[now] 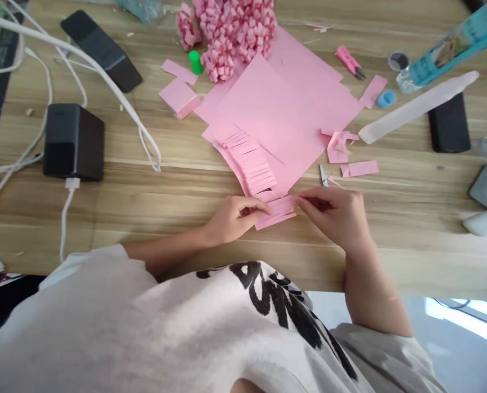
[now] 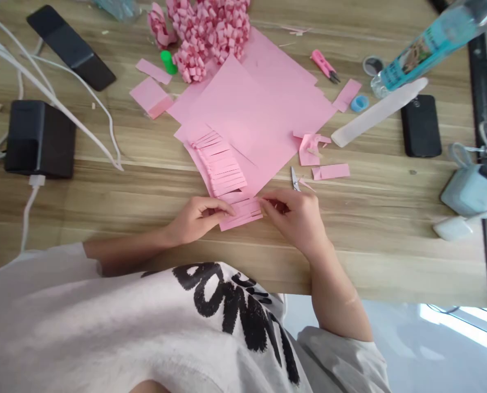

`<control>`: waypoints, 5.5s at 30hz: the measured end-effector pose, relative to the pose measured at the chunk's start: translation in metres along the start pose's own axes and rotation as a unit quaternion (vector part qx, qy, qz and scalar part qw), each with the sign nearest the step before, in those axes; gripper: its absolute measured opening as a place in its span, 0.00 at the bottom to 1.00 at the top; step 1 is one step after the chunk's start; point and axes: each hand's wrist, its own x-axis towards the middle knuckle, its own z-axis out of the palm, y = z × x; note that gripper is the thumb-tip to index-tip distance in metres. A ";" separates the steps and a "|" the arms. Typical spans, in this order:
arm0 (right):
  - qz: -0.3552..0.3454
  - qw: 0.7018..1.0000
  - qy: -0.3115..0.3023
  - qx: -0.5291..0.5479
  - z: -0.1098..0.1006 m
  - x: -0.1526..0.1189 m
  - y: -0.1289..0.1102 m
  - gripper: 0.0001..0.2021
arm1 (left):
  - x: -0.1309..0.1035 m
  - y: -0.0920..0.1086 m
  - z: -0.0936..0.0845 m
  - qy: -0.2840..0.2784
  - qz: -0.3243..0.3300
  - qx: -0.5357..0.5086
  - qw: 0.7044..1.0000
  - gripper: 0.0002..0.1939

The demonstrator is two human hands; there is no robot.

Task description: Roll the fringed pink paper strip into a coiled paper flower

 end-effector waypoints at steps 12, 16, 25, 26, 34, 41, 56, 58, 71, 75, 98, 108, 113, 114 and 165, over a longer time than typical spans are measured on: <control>-0.012 0.998 -0.054 0.014 -0.005 -0.001 -0.002 0.06 | 0.000 0.001 0.000 -0.002 -0.009 -0.003 1.000 0.09; 0.018 0.997 -0.064 0.040 -0.006 -0.002 0.000 0.06 | 0.000 0.000 0.001 0.000 -0.001 -0.004 1.000 0.10; 0.035 0.995 -0.067 0.063 0.001 -0.003 -0.003 0.09 | -0.001 -0.001 0.002 0.003 0.011 -0.002 1.000 0.10; 0.036 0.995 -0.064 0.067 0.001 -0.003 -0.003 0.08 | -0.001 -0.001 0.002 0.002 0.011 -0.001 1.000 0.10; 0.017 0.994 -0.068 0.081 0.005 -0.006 -0.006 0.08 | 0.000 0.000 0.002 0.008 0.018 0.027 0.999 0.11; 0.022 0.992 -0.081 0.094 0.011 -0.006 -0.002 0.09 | 0.000 0.000 0.003 0.008 0.014 0.017 1.000 0.10; 0.015 0.986 -0.075 0.151 0.015 -0.001 -0.006 0.09 | 0.003 0.006 0.001 0.034 0.015 0.042 0.998 0.07; 0.027 0.982 -0.073 0.173 0.015 -0.001 -0.007 0.09 | 0.003 0.006 0.001 0.033 0.018 0.041 0.998 0.07; 0.117 0.909 -0.144 0.373 0.024 -0.001 -0.004 0.09 | 0.002 -0.003 0.002 0.018 0.008 0.030 0.999 0.10; 0.113 0.921 -0.140 0.344 0.026 -0.002 -0.004 0.08 | 0.002 -0.001 0.002 0.009 0.009 0.028 1.000 0.11; 0.068 0.960 -0.092 0.254 0.020 -0.008 -0.007 0.04 | 0.001 0.003 0.000 0.005 0.023 0.051 0.998 0.10; 0.080 0.958 -0.128 0.243 0.022 -0.008 -0.005 0.05 | 0.001 0.003 0.001 0.003 0.036 0.057 0.998 0.10; 0.078 0.955 -0.122 0.257 0.024 -0.009 -0.007 0.06 | 0.001 0.006 0.001 0.006 0.032 0.064 0.997 0.09; 0.079 0.956 -0.122 0.256 0.024 -0.009 -0.008 0.07 | 0.001 0.006 0.001 0.005 0.027 0.064 0.998 0.09; 0.100 0.913 -0.130 0.374 0.030 -0.008 -0.007 0.07 | 0.000 0.007 0.000 -0.003 0.023 0.056 0.998 0.06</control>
